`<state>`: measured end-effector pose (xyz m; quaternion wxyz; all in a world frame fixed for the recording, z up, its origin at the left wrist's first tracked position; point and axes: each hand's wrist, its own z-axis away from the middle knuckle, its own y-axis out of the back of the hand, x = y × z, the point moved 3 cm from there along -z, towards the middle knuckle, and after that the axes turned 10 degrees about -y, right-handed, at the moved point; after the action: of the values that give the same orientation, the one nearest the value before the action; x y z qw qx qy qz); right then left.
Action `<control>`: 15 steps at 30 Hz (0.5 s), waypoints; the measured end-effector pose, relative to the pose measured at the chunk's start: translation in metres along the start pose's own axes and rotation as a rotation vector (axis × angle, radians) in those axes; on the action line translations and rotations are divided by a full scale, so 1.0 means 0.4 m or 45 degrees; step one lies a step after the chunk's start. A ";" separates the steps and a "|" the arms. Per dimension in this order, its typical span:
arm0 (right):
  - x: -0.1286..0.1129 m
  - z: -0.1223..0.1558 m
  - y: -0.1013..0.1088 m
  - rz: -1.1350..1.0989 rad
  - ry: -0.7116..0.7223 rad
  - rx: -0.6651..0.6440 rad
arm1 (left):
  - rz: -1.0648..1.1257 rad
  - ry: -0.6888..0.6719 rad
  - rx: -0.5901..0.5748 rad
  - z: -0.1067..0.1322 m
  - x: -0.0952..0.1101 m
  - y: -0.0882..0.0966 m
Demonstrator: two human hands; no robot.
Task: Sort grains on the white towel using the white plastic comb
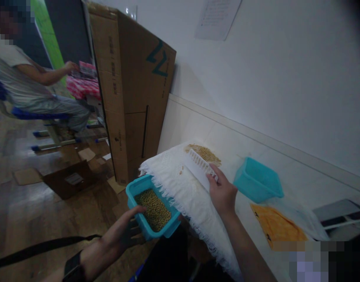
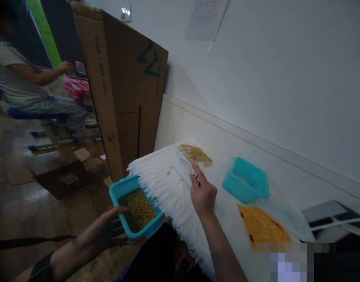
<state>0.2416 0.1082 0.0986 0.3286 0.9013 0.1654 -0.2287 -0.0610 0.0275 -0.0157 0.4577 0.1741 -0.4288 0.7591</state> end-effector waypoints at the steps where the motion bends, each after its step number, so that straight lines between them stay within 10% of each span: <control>1: 0.000 -0.011 -0.012 0.007 -0.010 -0.034 | 0.009 0.003 0.010 0.000 0.000 -0.001; 15: -0.041 -0.001 -0.030 -0.043 -0.011 -0.176 | -0.004 -0.005 -0.038 -0.006 -0.001 0.014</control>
<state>0.2227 0.1148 0.1012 0.3868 0.8727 0.1944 -0.2259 -0.0651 0.0279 -0.0201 0.4607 0.1697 -0.4406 0.7516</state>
